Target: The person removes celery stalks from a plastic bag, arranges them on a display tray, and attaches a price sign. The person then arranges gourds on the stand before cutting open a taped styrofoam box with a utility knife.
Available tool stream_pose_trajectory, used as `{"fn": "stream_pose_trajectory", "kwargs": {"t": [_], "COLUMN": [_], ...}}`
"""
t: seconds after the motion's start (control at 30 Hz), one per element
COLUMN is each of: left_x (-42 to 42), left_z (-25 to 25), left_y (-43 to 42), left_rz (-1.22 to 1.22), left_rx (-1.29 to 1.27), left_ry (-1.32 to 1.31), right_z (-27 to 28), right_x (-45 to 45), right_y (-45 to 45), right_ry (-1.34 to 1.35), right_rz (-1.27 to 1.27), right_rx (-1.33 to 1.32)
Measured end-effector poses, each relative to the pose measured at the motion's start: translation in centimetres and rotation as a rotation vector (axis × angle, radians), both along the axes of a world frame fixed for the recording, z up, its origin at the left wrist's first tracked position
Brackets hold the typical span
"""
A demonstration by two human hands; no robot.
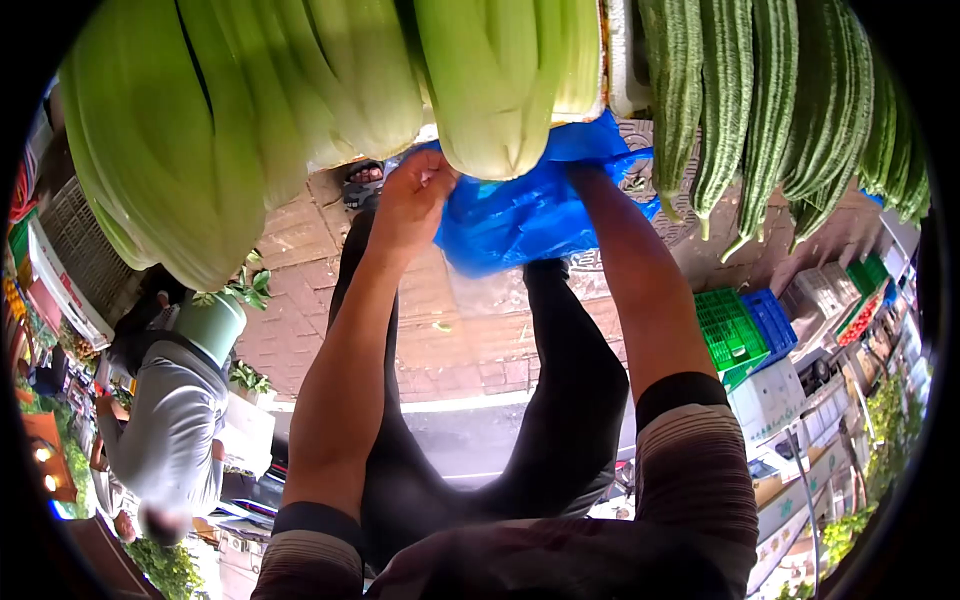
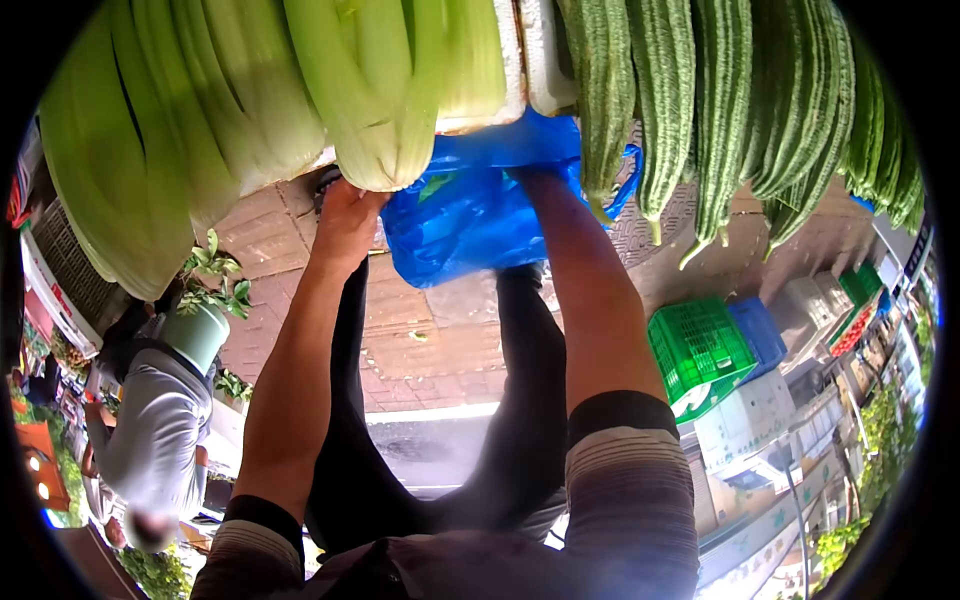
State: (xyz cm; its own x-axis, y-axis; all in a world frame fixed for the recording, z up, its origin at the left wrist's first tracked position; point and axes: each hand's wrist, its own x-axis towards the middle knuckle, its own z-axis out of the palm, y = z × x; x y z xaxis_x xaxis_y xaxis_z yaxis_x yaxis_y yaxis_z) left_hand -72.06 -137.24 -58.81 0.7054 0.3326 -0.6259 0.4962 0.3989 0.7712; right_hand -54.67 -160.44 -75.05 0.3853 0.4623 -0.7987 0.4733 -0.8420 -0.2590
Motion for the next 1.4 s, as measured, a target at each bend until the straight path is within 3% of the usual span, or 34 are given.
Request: {"fn": "stream_pose_trajectory", "kwargs": {"t": [0.23, 0.3, 0.4, 0.57, 0.73, 0.8, 1.07, 1.13, 1.23, 1.33, 1.4], "left_x": [0.5, 0.9, 0.8, 0.8, 0.1, -0.2, -2.5, -1.8, 0.2, 2.4, 2.7], "left_z": [0.5, 0.5, 0.5, 0.7, 0.3, 0.4, -2.4, -1.5, 2.5, 8.2, 10.9], "left_y": [-1.6, -1.2, -1.1, -0.6, -1.1, -1.2, 0.0, 0.6, 0.5, -2.4, -6.3], "left_rz": [-0.003, -0.078, -0.086, -0.207, -0.176, -0.147, -0.153, -0.212, -0.347, -0.206, -0.266], "left_rx": [0.020, 0.212, 0.238, 0.298, 0.296, 0.179, 0.243, 0.284, 0.501, 0.940, 0.546], "left_ry": [-0.169, -0.226, -0.256, -0.206, -0.174, -0.022, -0.003, 0.008, 0.250, -0.030, -0.186], "right_z": [-1.4, -1.5, -0.6, 1.6, 3.9, 4.8, 5.6, 4.8, 4.0, 4.1, 4.6], "right_x": [2.8, 3.0, 2.3, 0.5, -2.9, -4.1, -6.6, -6.1, -5.4, -3.9, -3.0], "right_y": [-0.8, -0.8, -2.1, -3.7, -4.1, -4.2, -3.1, -2.7, -2.8, -3.0, -2.8], "right_ry": [0.006, 0.001, 0.004, 0.003, 0.010, 0.017, 0.033, 0.029, 0.022, 0.028, 0.047], "right_rz": [0.017, 0.019, 0.016, -0.001, -0.017, -0.025, -0.032, -0.029, -0.024, -0.003, 0.028], "right_rx": [-0.024, -0.020, -0.003, 0.040, 0.082, 0.090, 0.106, 0.104, 0.088, 0.060, 0.021]}}
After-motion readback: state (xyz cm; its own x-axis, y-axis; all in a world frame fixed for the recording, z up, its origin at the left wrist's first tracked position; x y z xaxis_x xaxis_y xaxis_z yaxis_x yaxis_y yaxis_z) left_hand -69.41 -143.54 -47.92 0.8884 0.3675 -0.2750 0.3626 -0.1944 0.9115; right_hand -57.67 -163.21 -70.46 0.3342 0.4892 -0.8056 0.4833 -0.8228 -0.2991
